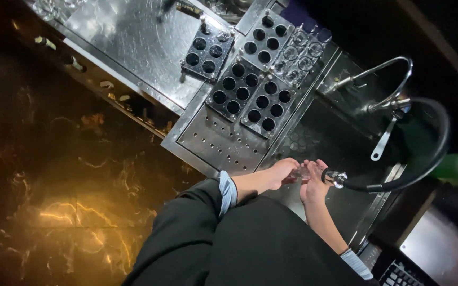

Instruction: The person repeatedly picks up small glass tumblers from a metal rack, rinses them under a running faucet, and places them back into the rack. The camera is extremely unstable throughout the process.

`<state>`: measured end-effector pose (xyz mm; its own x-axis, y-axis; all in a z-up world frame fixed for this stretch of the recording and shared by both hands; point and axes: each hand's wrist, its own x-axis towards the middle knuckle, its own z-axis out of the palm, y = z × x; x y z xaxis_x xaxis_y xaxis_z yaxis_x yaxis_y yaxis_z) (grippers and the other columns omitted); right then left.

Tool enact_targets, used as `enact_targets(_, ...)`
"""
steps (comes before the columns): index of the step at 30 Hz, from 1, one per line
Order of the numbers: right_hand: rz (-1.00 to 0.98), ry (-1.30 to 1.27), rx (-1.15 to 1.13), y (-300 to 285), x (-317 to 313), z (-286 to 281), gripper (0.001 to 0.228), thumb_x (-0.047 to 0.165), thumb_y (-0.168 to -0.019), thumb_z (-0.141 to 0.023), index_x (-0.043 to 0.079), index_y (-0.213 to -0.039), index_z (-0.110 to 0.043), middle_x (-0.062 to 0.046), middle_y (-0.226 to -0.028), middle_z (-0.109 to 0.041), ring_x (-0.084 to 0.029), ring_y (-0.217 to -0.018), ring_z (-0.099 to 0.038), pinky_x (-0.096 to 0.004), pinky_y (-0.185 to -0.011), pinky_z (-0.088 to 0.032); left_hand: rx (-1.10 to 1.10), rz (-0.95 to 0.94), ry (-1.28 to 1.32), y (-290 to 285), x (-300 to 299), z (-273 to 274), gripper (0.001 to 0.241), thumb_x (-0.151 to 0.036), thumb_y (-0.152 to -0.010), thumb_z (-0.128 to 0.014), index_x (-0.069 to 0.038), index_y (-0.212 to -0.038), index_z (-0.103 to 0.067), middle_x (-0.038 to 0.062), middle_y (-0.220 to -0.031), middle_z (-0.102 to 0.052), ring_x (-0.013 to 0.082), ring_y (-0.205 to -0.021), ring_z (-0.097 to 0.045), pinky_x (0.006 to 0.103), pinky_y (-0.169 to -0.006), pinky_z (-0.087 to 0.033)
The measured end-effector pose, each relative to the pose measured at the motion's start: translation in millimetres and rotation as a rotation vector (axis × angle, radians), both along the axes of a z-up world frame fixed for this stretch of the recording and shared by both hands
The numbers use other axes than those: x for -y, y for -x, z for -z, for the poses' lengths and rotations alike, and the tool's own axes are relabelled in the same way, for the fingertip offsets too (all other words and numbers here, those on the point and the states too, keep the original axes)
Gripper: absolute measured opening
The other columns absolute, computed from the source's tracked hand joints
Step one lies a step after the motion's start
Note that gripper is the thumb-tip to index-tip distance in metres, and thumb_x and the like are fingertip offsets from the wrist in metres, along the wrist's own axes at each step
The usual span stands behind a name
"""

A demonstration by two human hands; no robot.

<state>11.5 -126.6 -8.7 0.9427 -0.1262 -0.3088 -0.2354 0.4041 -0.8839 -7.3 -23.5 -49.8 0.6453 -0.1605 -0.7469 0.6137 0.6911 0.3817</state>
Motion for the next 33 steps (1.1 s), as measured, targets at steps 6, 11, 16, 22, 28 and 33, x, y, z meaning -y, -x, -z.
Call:
enact_targets(6, 0.016, 0.11, -0.069, -3.8, 3.5, 5.5, 0.03, -0.003, -0.094, -0.073, 0.008, -0.119, -0.061, -0.008, -0.09, -0.07, -0.029, -0.087, -0.078, -0.04, -0.079, -0.07, -0.037, 0.262, -0.133, 11.9, -6.2, -34.3, 0.055, -0.058, -0.1, -0.046, -0.008, -0.12, -0.056, 0.007, -0.082, -0.059, 0.0079, -0.056, -0.051, 0.0207, -0.048, -0.059)
enact_targets(11, 0.053, 0.073, -0.072, 2.3, -4.1, -8.8, 0.03, -0.005, -0.092, -0.075, 0.006, -0.117, -0.064, -0.008, -0.092, -0.072, -0.031, -0.092, -0.078, -0.044, -0.083, -0.069, -0.032, 0.211, -0.211, 2.4, -2.0, -19.1, 0.041, -0.05, -0.098, -0.05, -0.015, -0.117, -0.061, 0.007, -0.073, -0.06, 0.0133, -0.053, -0.055, 0.0282, -0.045, -0.062)
enact_targets(16, 0.041, 0.076, -0.035, 5.5, -10.9, -19.6, 0.028, -0.004, -0.093, -0.075, 0.004, -0.116, -0.062, -0.007, -0.09, -0.068, -0.027, -0.09, -0.076, -0.044, -0.087, -0.068, 0.041, 0.061, -0.141, 1.9, -4.7, -18.6, 0.026, -0.013, -0.09, -0.054, -0.017, -0.115, -0.061, 0.007, -0.098, -0.064, 0.0143, -0.076, -0.062, 0.0222, -0.064, -0.059)
enact_targets(22, 0.057, 0.0, -0.036, 5.1, -8.6, -13.0, 0.032, -0.006, -0.091, -0.076, 0.005, -0.117, -0.063, -0.008, -0.092, -0.068, -0.029, -0.091, -0.077, -0.049, -0.087, -0.068, -0.107, 0.286, -0.118, 10.0, -4.6, -24.1, 0.048, -0.06, -0.102, -0.042, -0.015, -0.116, -0.053, 0.001, -0.073, -0.054, 0.0029, -0.052, -0.039, 0.0105, -0.039, -0.041)
enact_targets(28, 0.093, -0.057, -0.012, 4.1, -2.2, -1.7, 0.025, -0.006, -0.093, -0.073, 0.004, -0.114, -0.064, -0.005, -0.09, -0.069, -0.028, -0.092, -0.077, -0.044, -0.09, -0.068, -0.007, 0.095, -0.057, 10.9, -8.4, -38.1, 0.041, -0.007, -0.079, -0.057, -0.023, -0.116, -0.063, 0.006, -0.08, -0.06, 0.0154, -0.062, -0.061, 0.0187, -0.05, -0.052)
enact_targets(33, 0.013, -0.056, 0.013, -1.6, 3.5, 22.7, 0.029, -0.006, -0.092, -0.075, 0.006, -0.116, -0.064, -0.009, -0.092, -0.072, -0.03, -0.092, -0.078, -0.038, -0.076, -0.069, -0.17, 0.229, -0.083, 18.1, -6.6, -10.8, 0.038, -0.055, -0.101, -0.047, -0.018, -0.103, -0.058, 0.006, -0.071, -0.055, 0.0084, -0.041, -0.037, 0.0199, -0.033, -0.037)
